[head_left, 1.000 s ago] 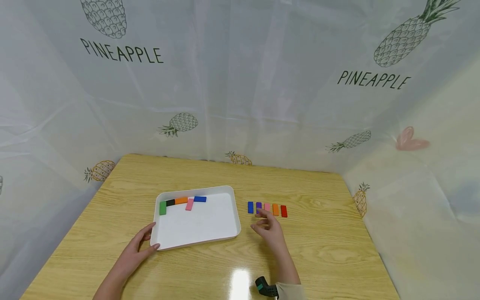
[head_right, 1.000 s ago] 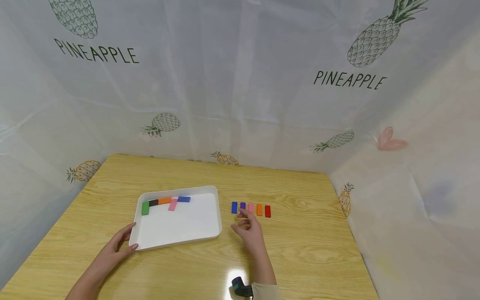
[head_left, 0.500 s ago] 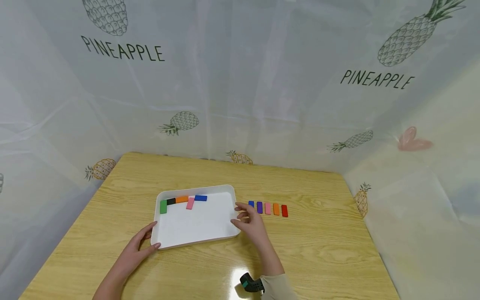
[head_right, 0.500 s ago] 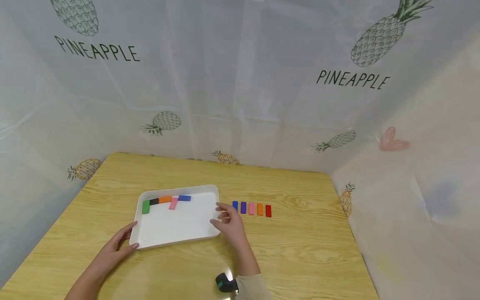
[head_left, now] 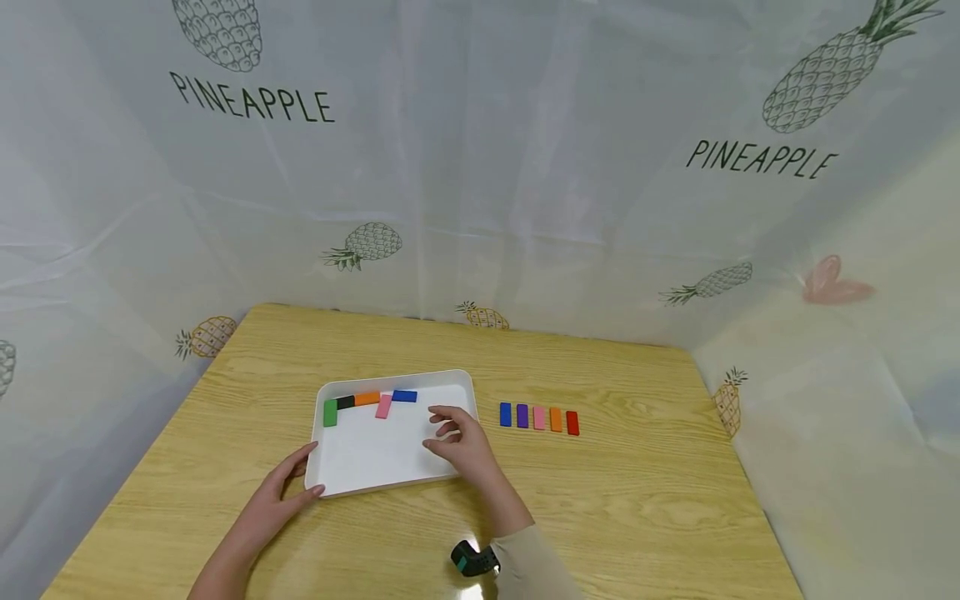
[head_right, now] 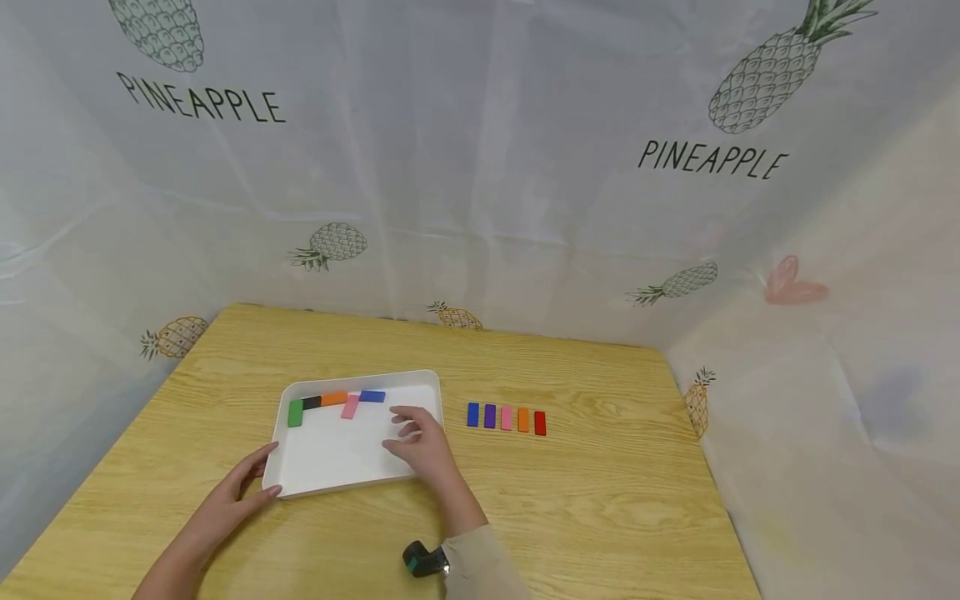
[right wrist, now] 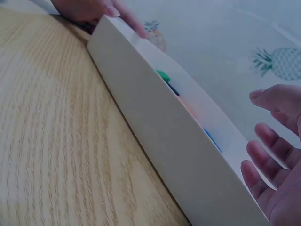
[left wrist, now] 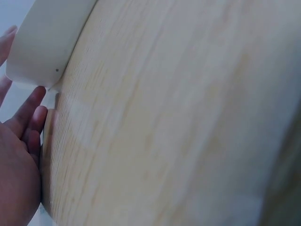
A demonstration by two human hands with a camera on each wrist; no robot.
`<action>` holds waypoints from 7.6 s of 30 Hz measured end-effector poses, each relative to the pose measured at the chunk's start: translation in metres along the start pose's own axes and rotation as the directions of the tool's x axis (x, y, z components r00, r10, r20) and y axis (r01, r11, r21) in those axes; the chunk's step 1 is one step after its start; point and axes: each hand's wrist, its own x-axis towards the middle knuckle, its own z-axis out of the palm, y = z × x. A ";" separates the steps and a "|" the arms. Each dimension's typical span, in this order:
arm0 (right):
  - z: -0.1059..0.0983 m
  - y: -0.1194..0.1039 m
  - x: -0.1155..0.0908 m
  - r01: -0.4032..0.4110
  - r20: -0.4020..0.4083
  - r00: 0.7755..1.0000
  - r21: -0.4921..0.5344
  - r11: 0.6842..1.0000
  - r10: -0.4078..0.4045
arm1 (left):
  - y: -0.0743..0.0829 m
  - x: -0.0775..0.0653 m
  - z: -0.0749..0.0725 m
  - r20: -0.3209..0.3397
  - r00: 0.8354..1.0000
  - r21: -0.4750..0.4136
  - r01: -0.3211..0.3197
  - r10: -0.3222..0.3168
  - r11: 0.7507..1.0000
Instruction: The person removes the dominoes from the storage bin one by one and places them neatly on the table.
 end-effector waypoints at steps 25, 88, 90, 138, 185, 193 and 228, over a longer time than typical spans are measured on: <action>0.045 0.025 0.059 -0.189 0.086 0.976 -0.098 0.977 0.198 | 0.000 0.000 0.001 -0.015 1.000 -0.019 -0.014 0.013 1.000; 0.060 0.037 0.084 -0.132 0.053 0.979 -0.558 0.819 0.195 | 0.002 0.002 0.001 -0.028 1.000 0.033 -0.008 0.009 0.999; 0.059 0.039 0.084 -0.127 0.064 0.980 -0.528 0.840 0.188 | 0.001 0.002 0.001 -0.027 1.000 0.031 -0.009 0.010 0.999; 0.004 0.008 0.008 -0.127 0.063 0.991 0.256 0.958 0.114 | -0.002 -0.004 0.000 -0.040 0.999 0.032 -0.018 0.019 0.999; -0.072 0.061 -0.036 -0.119 -0.336 0.928 0.137 0.983 0.160 | 0.003 0.002 0.004 -0.006 0.999 0.063 0.036 -0.035 0.997; -0.078 0.078 -0.031 -0.124 -0.361 0.927 -0.026 0.992 0.106 | 0.001 0.002 0.004 -0.010 1.000 0.063 0.021 -0.020 0.998; -0.082 0.080 -0.027 -0.199 -0.317 0.940 -0.217 0.956 0.124 | -0.001 0.003 0.003 0.004 1.000 0.030 -0.005 0.005 1.000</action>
